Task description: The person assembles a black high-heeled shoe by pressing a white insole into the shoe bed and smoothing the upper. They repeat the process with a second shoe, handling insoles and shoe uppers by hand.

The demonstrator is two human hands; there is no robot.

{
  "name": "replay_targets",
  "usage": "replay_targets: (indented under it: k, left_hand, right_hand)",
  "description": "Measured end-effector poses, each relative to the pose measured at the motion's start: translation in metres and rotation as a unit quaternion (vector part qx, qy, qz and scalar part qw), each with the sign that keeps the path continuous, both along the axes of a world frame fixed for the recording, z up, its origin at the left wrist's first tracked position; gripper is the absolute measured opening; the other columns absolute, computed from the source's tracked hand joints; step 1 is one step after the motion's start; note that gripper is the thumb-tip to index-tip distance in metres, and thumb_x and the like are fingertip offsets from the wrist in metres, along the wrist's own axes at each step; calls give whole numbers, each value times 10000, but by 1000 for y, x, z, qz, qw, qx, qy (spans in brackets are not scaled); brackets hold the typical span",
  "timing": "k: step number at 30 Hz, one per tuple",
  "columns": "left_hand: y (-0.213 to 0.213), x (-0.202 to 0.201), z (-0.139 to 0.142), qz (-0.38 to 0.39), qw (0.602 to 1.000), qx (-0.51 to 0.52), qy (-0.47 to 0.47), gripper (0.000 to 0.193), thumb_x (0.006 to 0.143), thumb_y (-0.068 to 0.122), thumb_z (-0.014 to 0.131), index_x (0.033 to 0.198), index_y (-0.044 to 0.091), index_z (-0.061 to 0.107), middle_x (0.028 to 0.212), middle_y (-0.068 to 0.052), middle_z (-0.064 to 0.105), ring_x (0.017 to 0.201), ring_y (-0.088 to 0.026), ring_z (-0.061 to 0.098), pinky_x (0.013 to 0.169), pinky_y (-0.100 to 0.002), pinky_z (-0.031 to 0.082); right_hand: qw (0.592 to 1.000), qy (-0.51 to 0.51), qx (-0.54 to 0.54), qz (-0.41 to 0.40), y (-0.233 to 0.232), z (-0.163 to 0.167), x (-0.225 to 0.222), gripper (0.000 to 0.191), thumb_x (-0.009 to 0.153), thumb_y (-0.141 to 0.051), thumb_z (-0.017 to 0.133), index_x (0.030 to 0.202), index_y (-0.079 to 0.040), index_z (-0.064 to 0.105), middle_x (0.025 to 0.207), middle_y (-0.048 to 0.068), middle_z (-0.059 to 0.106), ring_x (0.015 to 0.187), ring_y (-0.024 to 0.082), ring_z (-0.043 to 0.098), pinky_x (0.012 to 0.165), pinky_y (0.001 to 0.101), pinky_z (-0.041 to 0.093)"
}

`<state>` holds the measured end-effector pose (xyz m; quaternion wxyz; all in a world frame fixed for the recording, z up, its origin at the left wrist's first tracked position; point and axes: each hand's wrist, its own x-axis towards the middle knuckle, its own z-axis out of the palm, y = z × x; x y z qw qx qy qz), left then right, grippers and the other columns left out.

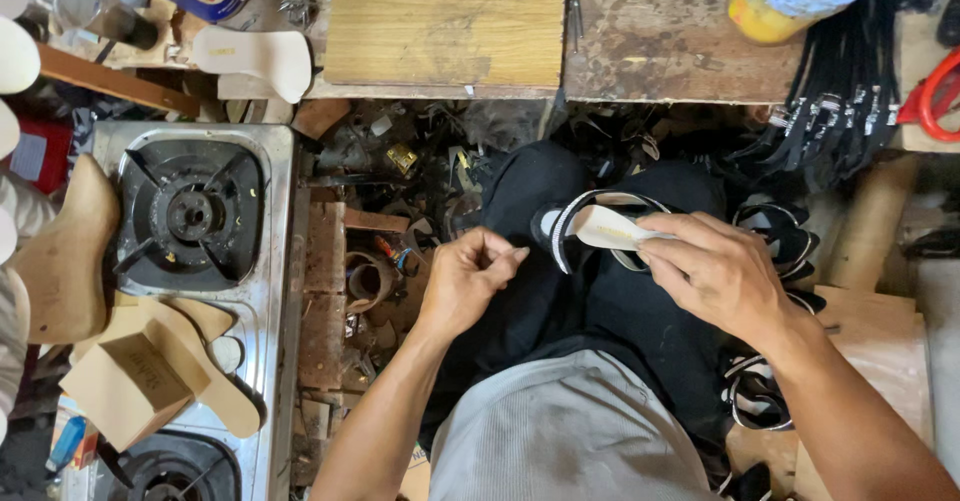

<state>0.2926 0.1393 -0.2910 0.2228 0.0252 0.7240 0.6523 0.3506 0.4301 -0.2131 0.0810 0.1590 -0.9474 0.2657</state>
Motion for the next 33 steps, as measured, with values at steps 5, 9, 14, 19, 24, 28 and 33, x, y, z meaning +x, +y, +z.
replay_targets:
  k: [5,9,14,19,24,28,33]
  left_hand:
    - [1,-6,-23,1,992,125,17,293,979,40,662,1265,3,613,1134,-41,605,872,-102,668,792,-256,572]
    - [1,-12,-28,-39,987,155,-16,430,1028,53,540,1456,31,504,1396,-77,536,936,-149,712,812,-274,579]
    - [3,-15,-35,-71,973,217,-43,458,1086,104,457,1540,40,450,1354,-109,605,957,-153,718,830,-270,578]
    - [2,-19,-46,-69,971,223,-43,438,1095,134,414,1516,25,468,1314,-84,663,960,-148,723,824,-268,586]
    - [4,-19,-52,-63,962,260,-59,438,1125,132,425,1540,-3,472,1307,-127,668,982,-154,711,866,-282,592]
    - [2,-19,-52,-63,958,273,-65,431,1119,149,422,1519,-5,466,1455,-91,597,979,-154,708,859,-279,589]
    - [-2,-19,-49,-64,957,274,-69,428,1122,159,427,1513,-7,472,1481,-104,585,979,-165,714,855,-281,590]
  right_hand:
    - [997,33,31,65,-13,3,-22,165,752,-61,791,914,-62,758,1107,59,723,799,248,673,681,368,555]
    - [993,42,43,103,-22,7,-36,181,742,-67,793,918,-74,747,1107,55,712,820,253,675,704,375,557]
    - [991,33,49,118,-31,10,-45,174,747,-65,793,914,-70,743,1127,54,714,839,255,681,703,373,555]
    - [990,18,51,127,-38,8,-51,187,747,-67,797,927,-65,747,1135,60,713,828,251,679,693,369,553]
    - [989,24,57,133,-41,6,-51,206,729,-61,798,930,-63,754,1144,67,711,833,260,674,691,371,549]
    - [990,23,53,128,-43,8,-48,204,742,-60,800,940,-60,751,1149,68,709,839,255,674,695,365,550]
    - [990,17,54,126,-46,11,-48,197,744,-56,804,934,-57,750,1149,69,715,813,248,667,685,363,547]
